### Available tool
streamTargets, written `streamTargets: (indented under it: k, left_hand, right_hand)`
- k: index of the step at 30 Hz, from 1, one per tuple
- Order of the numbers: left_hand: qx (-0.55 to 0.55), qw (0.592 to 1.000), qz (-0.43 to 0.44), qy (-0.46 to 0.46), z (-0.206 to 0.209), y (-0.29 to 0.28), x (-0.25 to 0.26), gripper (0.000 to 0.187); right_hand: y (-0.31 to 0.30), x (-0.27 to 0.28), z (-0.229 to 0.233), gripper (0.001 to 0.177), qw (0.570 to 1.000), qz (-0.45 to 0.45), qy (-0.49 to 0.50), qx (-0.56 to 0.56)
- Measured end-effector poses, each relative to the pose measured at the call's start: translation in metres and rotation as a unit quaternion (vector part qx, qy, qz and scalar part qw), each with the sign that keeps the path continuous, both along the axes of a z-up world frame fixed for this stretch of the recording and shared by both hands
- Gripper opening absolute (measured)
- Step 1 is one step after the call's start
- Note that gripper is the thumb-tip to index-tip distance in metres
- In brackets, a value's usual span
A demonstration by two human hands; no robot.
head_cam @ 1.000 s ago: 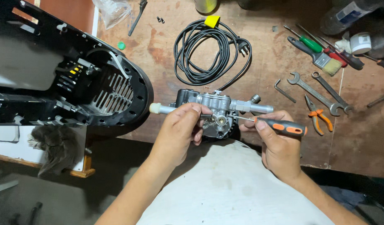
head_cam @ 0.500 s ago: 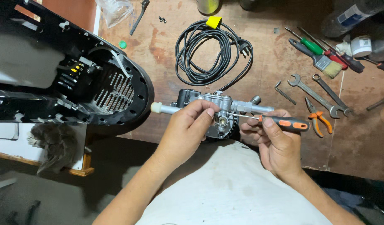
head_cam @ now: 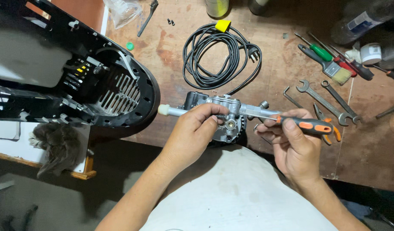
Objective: The person works on a mechanical part on a workbench, using a hammer to tap a metal rod and a screwdriver to adjust components. The person repeatedly taps and adjusts the part throughout the video.
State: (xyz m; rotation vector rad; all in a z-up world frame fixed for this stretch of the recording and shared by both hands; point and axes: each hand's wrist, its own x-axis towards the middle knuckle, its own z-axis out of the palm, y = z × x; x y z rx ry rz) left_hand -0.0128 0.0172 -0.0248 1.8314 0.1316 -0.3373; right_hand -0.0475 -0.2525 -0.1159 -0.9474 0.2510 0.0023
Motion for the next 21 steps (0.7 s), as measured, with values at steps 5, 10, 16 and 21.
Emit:
streamTargets:
  k: [5, 10, 16, 21]
  left_hand:
    - [0.055, 0.998, -0.039, 0.001, 0.001, 0.002, -0.004, 0.036]
    - [0.062, 0.996, -0.013, -0.070, 0.001, -0.006, -0.006, 0.019]
    - [0.092, 0.990, -0.040, -0.098, 0.012, -0.007, -0.011, 0.018]
    - [0.101, 0.988, -0.042, -0.106, 0.009, -0.007, -0.018, 0.017]
  right_hand:
    - [0.000, -0.004, 0.042, 0.026, 0.975, 0.027, -0.015, -0.221]
    - [-0.001, 0.004, 0.047, 0.032, 0.907, 0.061, -0.035, -0.416]
    - [0.008, 0.012, 0.050, 0.031, 0.919, 0.066, -0.048, -0.385]
    - [0.015, 0.020, 0.055, 0.031, 0.932, 0.079, -0.024, -0.352]
